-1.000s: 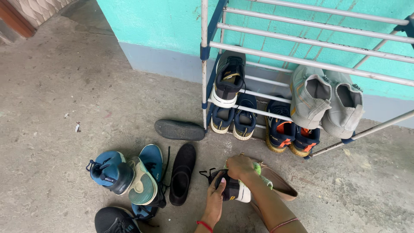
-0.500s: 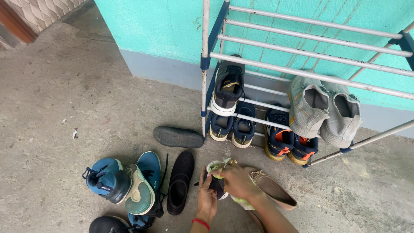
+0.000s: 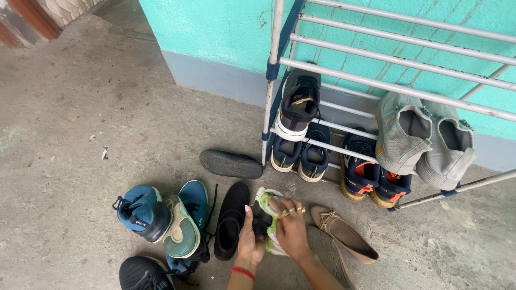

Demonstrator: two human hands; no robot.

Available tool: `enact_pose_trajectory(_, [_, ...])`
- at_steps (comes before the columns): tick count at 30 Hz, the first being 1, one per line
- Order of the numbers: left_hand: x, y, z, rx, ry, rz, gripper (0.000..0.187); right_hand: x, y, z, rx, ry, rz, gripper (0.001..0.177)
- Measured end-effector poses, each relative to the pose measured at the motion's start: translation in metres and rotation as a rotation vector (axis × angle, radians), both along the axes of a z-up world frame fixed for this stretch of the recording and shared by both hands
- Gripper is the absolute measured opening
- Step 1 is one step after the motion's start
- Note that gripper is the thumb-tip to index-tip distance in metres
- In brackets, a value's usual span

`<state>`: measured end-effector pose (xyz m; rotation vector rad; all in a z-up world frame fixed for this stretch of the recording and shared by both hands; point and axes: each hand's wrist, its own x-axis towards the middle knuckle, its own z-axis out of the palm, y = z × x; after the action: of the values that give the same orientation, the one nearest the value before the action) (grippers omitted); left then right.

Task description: The person wipes the exterior of several sneakers with a cloth, handling each shoe one at a time. They pick up shoes from the floor and a metal shoe rack, wipe the uppers and soles, then place them back on the rack.

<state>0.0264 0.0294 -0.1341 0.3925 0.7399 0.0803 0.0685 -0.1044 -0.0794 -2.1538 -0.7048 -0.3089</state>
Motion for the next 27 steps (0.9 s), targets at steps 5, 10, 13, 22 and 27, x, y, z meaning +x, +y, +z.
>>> enact_pose_trajectory(5, [0.012,0.033,-0.014,0.111,0.212,0.065,0.036,-0.031,0.000,-0.029,0.102,0.155,0.176,0.066])
enact_pose_trajectory(10, [0.019,0.037,-0.041,0.170,0.263,0.078,0.035,-0.036,0.017,-0.053,0.100,-0.086,0.032,0.065])
enact_pose_trajectory(13, [0.028,0.041,-0.044,0.153,0.216,0.150,0.035,-0.031,0.025,-0.062,0.118,-0.070,0.073,0.070])
enact_pose_trajectory(22, [0.017,0.067,-0.037,0.100,0.252,0.152,0.042,-0.040,0.058,-0.122,0.106,0.038,-0.100,0.078])
enact_pose_trajectory(27, [0.018,0.081,-0.031,0.088,0.333,0.106,0.044,-0.047,0.072,-0.170,-0.218,0.262,-0.146,0.082])
